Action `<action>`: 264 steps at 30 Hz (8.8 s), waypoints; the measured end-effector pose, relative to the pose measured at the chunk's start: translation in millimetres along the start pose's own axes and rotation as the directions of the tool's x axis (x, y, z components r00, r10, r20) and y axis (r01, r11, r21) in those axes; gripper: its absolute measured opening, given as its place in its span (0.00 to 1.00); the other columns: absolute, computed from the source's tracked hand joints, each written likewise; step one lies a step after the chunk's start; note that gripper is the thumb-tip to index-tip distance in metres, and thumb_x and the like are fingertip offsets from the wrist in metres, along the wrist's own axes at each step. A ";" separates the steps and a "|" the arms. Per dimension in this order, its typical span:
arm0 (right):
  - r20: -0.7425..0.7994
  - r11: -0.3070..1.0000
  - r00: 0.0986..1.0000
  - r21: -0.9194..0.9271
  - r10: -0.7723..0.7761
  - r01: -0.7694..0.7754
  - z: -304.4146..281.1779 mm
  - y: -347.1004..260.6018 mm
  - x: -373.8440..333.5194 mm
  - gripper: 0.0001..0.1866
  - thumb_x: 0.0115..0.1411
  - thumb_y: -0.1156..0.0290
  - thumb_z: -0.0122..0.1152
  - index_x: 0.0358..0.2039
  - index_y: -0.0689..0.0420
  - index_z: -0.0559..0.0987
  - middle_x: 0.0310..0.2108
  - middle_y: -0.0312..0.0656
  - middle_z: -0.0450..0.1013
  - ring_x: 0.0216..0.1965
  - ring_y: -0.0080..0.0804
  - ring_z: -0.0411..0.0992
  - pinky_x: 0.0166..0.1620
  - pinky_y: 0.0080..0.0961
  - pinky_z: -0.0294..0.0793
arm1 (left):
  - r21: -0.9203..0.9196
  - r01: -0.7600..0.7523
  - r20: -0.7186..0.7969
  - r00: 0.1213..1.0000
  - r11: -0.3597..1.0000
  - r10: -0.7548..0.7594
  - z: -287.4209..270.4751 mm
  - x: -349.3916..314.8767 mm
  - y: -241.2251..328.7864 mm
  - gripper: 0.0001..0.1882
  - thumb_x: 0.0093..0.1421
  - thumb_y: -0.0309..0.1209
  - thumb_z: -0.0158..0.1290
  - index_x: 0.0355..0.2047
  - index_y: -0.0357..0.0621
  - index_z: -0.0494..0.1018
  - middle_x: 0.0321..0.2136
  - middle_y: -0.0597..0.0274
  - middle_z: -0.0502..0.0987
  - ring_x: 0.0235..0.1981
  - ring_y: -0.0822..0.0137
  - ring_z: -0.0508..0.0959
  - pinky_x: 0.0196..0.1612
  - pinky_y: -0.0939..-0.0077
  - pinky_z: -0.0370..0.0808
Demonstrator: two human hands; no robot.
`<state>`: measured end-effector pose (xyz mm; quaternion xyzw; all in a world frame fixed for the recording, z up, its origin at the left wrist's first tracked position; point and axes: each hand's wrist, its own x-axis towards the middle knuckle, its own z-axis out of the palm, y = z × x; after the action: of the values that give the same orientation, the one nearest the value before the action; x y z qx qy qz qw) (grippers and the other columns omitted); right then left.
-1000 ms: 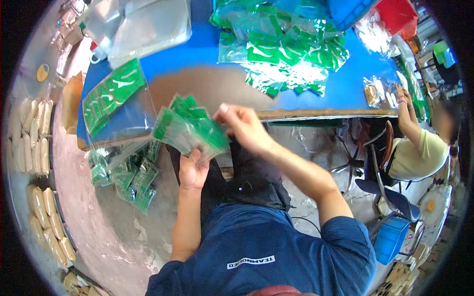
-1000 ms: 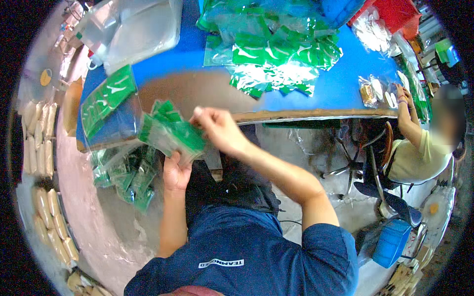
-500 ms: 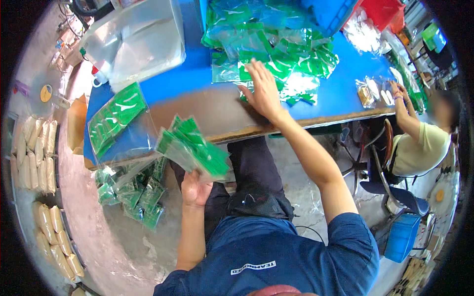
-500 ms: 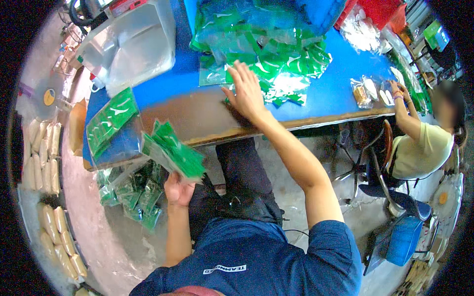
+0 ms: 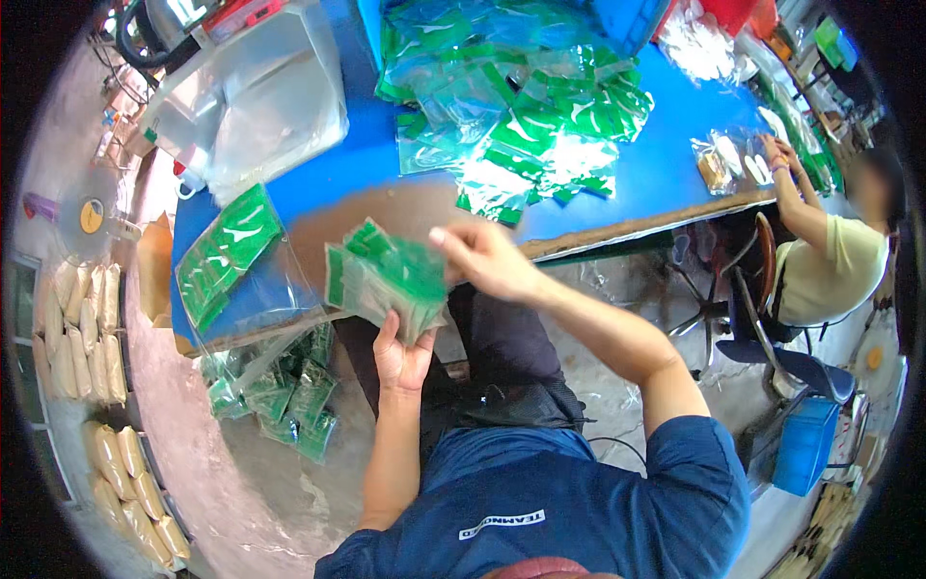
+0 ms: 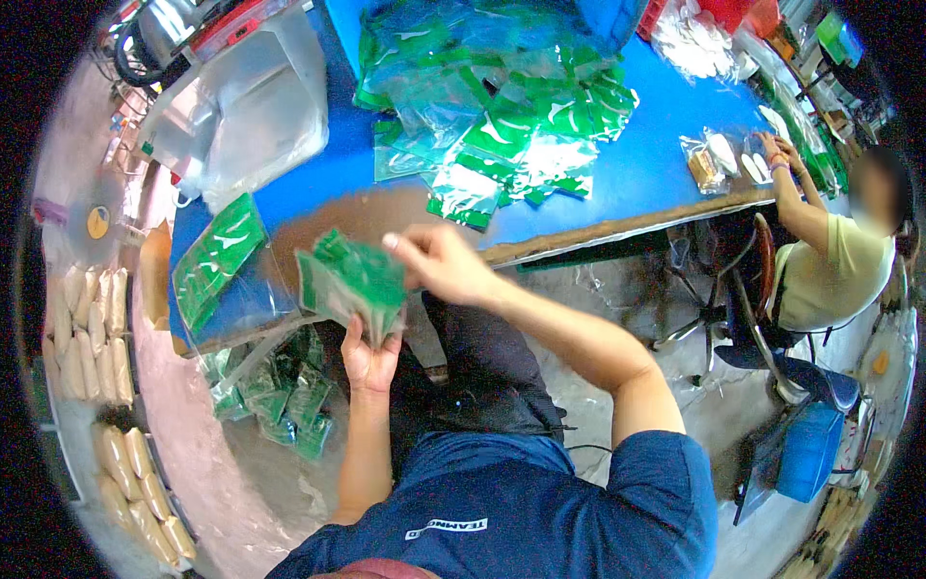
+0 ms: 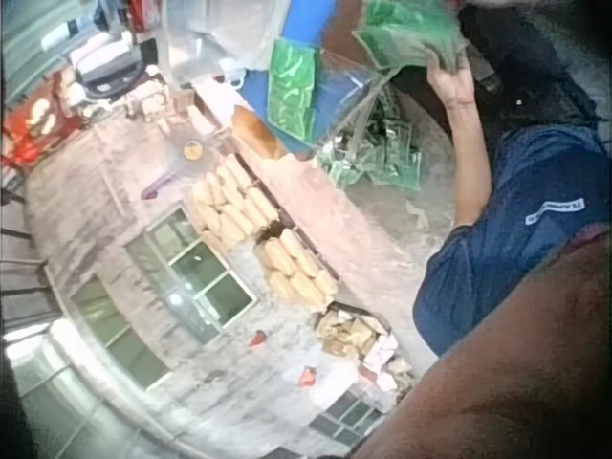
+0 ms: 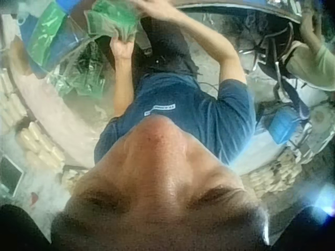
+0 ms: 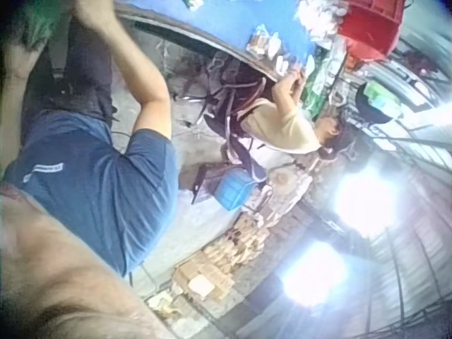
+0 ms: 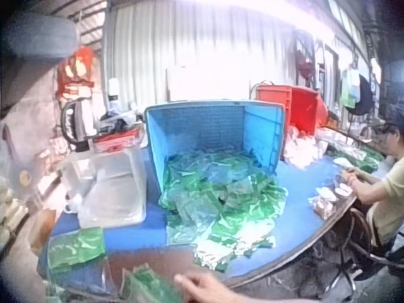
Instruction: Counting and placing green plastic bags into a larger clear bag.
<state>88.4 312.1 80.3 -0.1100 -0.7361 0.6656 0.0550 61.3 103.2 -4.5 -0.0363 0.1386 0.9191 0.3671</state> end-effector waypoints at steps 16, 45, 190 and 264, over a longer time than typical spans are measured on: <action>-0.500 0.956 0.864 0.218 -0.063 0.196 -17.8 12.8 5.4 0.10 0.64 0.76 0.57 0.45 0.60 0.71 0.24 0.32 0.70 0.25 0.18 0.67 0.27 0.20 0.66 | -0.021 0.133 0.137 0.982 0.991 -0.129 20.8 -10.5 0.4 0.35 0.56 0.35 0.62 0.63 0.40 0.63 0.61 0.54 0.68 0.62 0.52 0.67 0.68 0.49 0.57; 0.282 0.230 0.863 -0.887 -0.419 0.401 2.4 16.7 73.9 0.28 0.64 0.60 0.55 0.63 0.53 0.65 0.65 0.53 0.60 0.66 0.57 0.56 0.66 0.54 0.54 | 0.193 -0.126 -0.158 0.975 0.973 0.158 -19.2 -48.9 56.5 0.28 0.56 0.21 0.59 0.58 0.41 0.67 0.52 0.59 0.74 0.56 0.58 0.74 0.61 0.59 0.69; 0.157 0.548 0.821 -0.674 -0.550 0.496 -1.5 41.1 17.3 0.12 0.55 0.83 0.52 0.40 0.60 0.75 0.43 0.50 0.72 0.44 0.52 0.72 0.47 0.42 0.74 | 0.059 -0.056 -0.104 0.993 0.997 0.062 -44.3 -47.5 35.0 0.33 0.52 0.26 0.59 0.60 0.40 0.65 0.56 0.55 0.73 0.57 0.54 0.72 0.63 0.53 0.67; 0.125 0.799 0.855 -0.310 -0.503 0.515 18.9 17.0 98.7 0.52 0.40 0.56 0.80 0.62 0.61 0.62 0.52 0.57 0.72 0.57 0.49 0.70 0.59 0.38 0.68 | 0.880 -0.455 0.445 0.890 0.136 0.103 52.6 118.2 122.3 0.37 0.50 0.32 0.69 0.59 0.42 0.66 0.52 0.63 0.73 0.54 0.66 0.71 0.59 0.67 0.66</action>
<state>-10.1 318.6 55.0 0.0959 -0.8407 0.4944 0.1988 -106.6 112.0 54.0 0.3589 0.6368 0.6677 0.1409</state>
